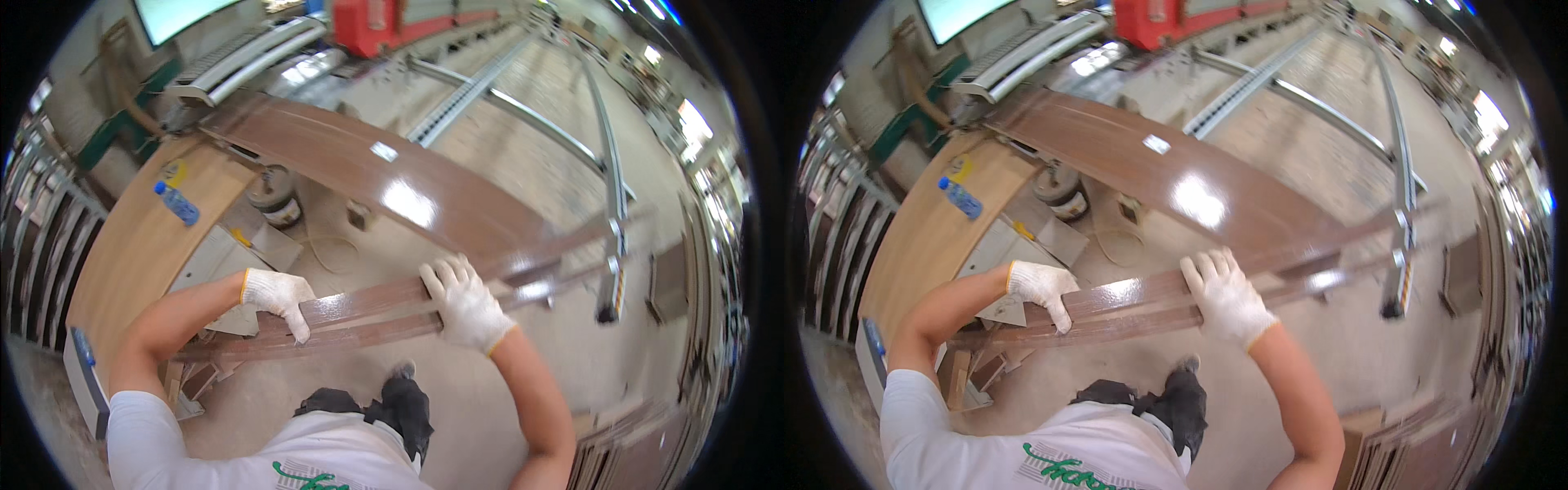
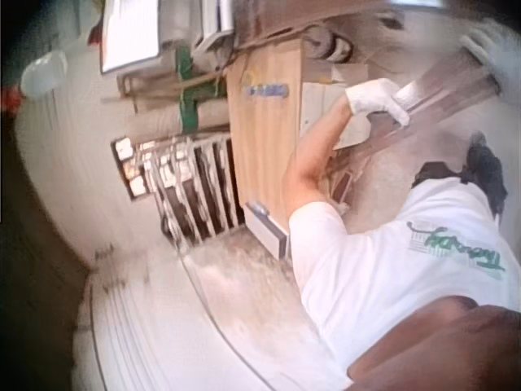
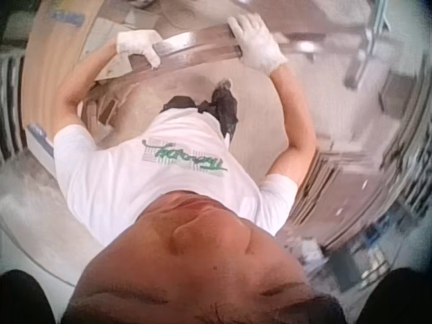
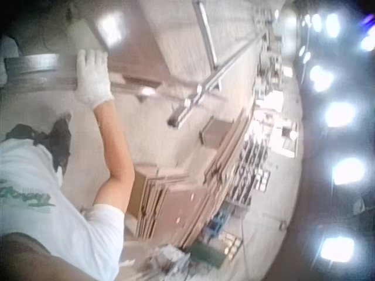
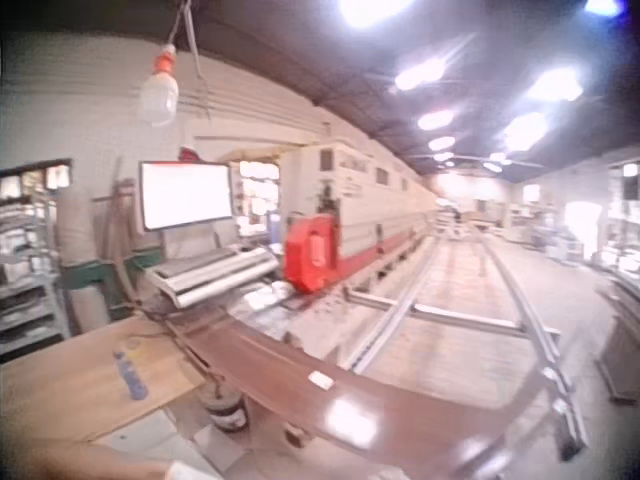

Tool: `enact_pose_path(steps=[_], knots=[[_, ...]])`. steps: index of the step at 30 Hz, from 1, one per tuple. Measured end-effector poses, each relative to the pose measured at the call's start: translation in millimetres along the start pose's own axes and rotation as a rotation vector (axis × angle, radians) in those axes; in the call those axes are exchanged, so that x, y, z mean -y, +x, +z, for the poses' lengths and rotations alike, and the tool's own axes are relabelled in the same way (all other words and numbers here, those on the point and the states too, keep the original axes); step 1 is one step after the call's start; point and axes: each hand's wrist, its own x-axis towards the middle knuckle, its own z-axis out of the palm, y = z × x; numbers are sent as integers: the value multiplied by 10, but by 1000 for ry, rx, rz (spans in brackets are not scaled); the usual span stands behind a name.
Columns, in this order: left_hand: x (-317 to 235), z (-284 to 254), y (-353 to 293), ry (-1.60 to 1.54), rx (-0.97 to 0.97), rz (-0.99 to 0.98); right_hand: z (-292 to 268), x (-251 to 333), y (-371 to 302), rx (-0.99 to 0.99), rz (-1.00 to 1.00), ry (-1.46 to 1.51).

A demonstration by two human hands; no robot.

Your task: The person repeatedly picks up brown laminated panels from a stack, carries them to a red industrial machine, and feeds them through the rollers. The person then returns to the stack to repeat the cycle.

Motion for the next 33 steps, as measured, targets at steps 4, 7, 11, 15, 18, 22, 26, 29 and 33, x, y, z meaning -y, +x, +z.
enact_pose_path(steps=[4,7,11,15,18,22,26,29,33], knots=[[-474,-677,-93,765,-353,-29,-92,-401,551,94,92,5],[-879,-1127,-18,982,-540,-144,-242,-800,953,107,190,36],[-1292,-1826,361,978,-903,-85,-385,-1501,1522,101,299,36],[-1437,-2789,994,909,-1156,18,-320,-2197,2124,108,407,12],[-1411,-3424,1468,825,-1268,225,-173,-2633,2524,111,478,-7],[-1338,-3800,1794,643,-1699,389,35,-3295,2960,28,504,-32],[-839,-3844,1619,640,-1978,390,350,-3973,3327,26,598,-43],[-6,-3664,1274,1016,-2190,-178,609,-4291,3441,-18,526,-84],[865,-3532,909,-37,-1942,-803,760,-4450,3461,-73,405,-33]])
